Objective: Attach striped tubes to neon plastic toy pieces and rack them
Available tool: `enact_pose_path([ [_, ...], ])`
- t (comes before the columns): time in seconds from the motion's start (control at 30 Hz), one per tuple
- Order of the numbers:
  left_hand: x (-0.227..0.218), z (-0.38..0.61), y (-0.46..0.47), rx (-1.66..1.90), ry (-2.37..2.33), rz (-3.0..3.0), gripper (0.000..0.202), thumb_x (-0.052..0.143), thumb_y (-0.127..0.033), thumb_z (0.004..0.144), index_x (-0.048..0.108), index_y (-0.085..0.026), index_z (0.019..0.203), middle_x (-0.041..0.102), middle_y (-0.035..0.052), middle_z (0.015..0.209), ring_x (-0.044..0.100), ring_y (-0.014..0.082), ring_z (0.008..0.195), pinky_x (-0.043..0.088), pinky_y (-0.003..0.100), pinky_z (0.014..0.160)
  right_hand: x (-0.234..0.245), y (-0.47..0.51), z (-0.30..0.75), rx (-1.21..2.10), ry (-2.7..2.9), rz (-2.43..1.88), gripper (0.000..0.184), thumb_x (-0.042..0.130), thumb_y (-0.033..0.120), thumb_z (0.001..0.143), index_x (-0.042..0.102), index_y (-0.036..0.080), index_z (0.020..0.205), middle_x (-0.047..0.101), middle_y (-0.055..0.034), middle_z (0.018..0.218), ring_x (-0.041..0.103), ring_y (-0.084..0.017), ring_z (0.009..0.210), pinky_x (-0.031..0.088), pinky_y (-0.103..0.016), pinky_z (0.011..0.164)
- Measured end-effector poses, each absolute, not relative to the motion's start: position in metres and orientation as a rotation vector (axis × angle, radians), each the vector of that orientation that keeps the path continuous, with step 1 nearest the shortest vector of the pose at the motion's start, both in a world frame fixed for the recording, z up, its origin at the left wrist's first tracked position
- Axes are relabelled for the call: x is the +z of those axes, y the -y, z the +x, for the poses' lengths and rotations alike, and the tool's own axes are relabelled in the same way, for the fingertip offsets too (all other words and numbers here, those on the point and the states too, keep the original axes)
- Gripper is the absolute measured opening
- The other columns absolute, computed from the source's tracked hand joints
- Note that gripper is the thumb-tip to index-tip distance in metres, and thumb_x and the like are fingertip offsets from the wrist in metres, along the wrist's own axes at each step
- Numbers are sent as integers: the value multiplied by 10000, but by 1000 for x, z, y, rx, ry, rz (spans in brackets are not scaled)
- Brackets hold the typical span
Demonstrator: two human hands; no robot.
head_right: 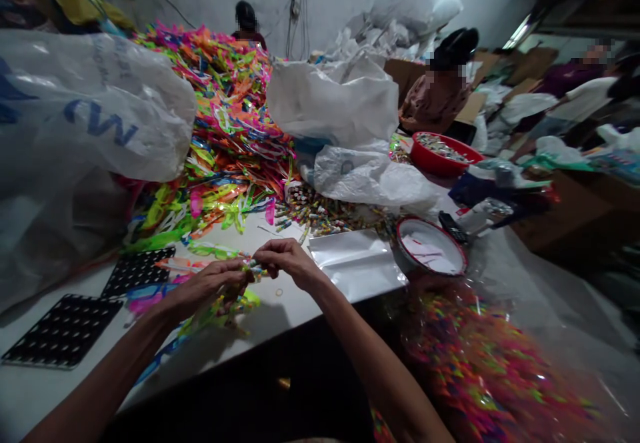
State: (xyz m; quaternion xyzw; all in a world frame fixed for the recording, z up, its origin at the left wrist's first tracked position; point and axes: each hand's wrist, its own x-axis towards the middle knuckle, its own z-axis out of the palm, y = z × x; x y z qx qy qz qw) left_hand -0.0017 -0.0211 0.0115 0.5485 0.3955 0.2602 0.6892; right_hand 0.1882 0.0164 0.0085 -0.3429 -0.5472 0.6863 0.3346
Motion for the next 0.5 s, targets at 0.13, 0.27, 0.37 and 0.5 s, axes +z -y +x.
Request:
enact_pose_path([
  [0.13,10,1,22,568,-863,1236,126,461,-238,775,528,-146,721,447,-31,576,416,89,466,354,211,428,11,-14,189,1790,1481,-913,238,650,339,747,639,105,703,514,34,542,415,-47,446,305,-184,432],
  [0.27,3,1,23,549,-876,1278,192,439,-282,804,541,-146,714,457,-24,570,416,92,476,363,218,460,7,-13,191,1832,1477,-923,233,660,324,733,620,109,654,496,41,510,399,-44,426,293,-178,409],
  [0.37,-1,0,25,534,-897,1317,319,379,-405,857,543,-152,753,469,-17,588,407,94,475,357,224,466,2,-13,191,1868,1487,-922,241,668,334,723,619,110,648,504,38,504,412,-51,423,302,-180,399],
  [0.5,-2,-1,28,459,-886,1354,402,353,-515,862,508,-168,731,424,-30,560,360,86,456,292,216,434,4,-9,193,1795,1577,-951,257,653,352,735,636,107,660,505,36,488,416,-53,410,299,-180,395],
])
